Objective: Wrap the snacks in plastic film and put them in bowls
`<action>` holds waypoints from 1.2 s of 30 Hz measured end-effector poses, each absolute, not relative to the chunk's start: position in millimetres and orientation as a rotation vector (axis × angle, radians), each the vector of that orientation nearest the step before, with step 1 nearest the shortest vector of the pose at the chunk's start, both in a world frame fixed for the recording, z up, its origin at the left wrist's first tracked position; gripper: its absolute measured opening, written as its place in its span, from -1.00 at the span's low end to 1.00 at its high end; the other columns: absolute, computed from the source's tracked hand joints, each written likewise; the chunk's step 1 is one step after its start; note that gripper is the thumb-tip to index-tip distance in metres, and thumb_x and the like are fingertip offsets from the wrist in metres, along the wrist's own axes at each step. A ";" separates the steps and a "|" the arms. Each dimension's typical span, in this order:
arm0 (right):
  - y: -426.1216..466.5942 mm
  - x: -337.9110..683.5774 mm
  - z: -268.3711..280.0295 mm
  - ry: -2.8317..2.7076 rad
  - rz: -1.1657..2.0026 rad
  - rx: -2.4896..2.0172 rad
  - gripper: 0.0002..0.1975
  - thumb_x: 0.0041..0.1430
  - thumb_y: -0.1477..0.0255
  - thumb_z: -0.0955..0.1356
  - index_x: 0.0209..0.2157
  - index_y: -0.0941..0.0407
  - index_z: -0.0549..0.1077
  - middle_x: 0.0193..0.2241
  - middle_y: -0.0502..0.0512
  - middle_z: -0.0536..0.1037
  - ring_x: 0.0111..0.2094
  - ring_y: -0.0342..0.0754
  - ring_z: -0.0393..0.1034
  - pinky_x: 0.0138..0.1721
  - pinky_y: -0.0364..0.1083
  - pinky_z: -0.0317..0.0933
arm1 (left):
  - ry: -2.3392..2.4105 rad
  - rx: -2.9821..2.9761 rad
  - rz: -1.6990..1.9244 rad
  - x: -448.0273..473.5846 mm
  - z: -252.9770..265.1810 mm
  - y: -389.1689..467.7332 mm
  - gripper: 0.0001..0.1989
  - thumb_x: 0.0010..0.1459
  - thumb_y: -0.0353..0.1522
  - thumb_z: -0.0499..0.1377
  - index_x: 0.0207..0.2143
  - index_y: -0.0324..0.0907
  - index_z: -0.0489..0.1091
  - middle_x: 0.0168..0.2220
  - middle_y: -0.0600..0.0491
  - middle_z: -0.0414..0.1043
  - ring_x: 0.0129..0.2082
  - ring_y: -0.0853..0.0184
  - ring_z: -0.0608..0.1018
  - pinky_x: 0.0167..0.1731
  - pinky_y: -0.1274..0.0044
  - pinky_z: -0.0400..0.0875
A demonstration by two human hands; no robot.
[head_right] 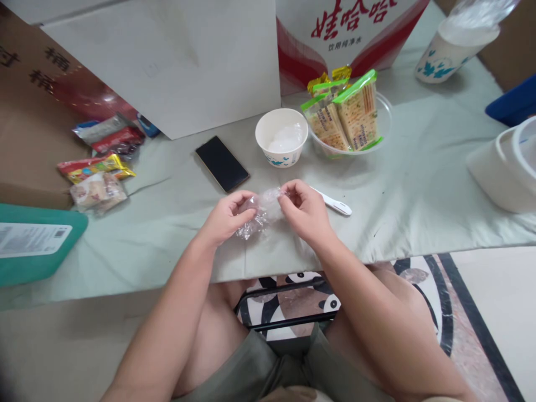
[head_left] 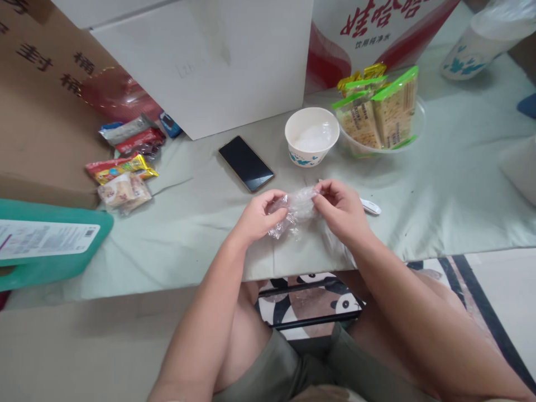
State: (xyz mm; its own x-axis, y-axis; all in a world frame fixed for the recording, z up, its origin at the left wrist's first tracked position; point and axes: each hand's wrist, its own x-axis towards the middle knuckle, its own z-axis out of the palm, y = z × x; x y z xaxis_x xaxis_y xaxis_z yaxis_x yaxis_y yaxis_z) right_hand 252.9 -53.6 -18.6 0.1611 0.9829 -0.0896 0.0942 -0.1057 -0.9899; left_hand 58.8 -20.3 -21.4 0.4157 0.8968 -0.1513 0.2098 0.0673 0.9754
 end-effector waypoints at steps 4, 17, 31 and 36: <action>-53.0 253.0 -19.8 -1.047 1.066 -1.436 -0.82 0.03 0.29 0.38 -0.36 0.06 0.36 -0.53 -0.12 0.37 -0.55 -0.19 0.18 -0.48 -0.12 0.05 | 1.088 1.400 0.718 58.7 -22.2 -18.8 -0.75 0.04 -0.36 0.27 -0.18 -0.20 0.47 -0.22 0.02 0.58 -0.28 0.35 0.57 -0.21 0.51 0.43; -65.0 239.3 -13.2 -1.261 1.020 -1.500 -0.78 0.06 0.22 0.39 -0.43 0.07 0.37 -0.48 -0.02 0.43 -0.42 -0.08 0.29 -0.36 -0.08 0.15 | 1.108 1.376 0.823 55.0 -16.9 -25.3 -0.73 -0.01 -0.32 0.34 -0.23 -0.19 0.47 -0.33 0.07 0.54 -0.40 0.41 0.52 -0.35 0.56 0.41; -57.0 252.1 -11.9 -0.933 1.123 -1.431 -0.80 0.11 0.26 0.34 -0.26 0.03 0.31 -0.70 -0.21 0.35 -0.66 -0.16 0.22 -0.56 -0.16 0.10 | 1.195 0.960 1.465 85.5 -20.4 0.9 -0.69 -0.15 -0.25 0.42 -0.40 -0.17 0.42 -0.46 0.14 0.46 -0.57 0.51 0.42 -0.59 0.64 0.33; -72.3 241.4 -22.7 -1.299 1.152 -1.505 -0.88 0.16 0.33 0.29 -0.27 0.04 0.35 -0.65 -0.16 0.35 -0.61 -0.16 0.23 -0.49 -0.14 0.06 | 1.416 0.949 2.023 78.5 -23.9 18.6 -0.76 0.02 -0.29 0.30 -0.37 -0.15 0.28 -0.43 0.19 0.37 -0.51 0.54 0.41 -0.51 0.66 0.32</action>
State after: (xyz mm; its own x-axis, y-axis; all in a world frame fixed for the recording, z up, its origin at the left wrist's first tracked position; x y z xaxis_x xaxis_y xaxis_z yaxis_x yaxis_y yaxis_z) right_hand 241.4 -72.3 -22.7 0.0491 0.9910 -0.1243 0.2418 -0.1326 -0.9612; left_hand 78.5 18.6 -23.9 -0.6379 0.7247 0.2606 -0.0031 -0.3408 0.9401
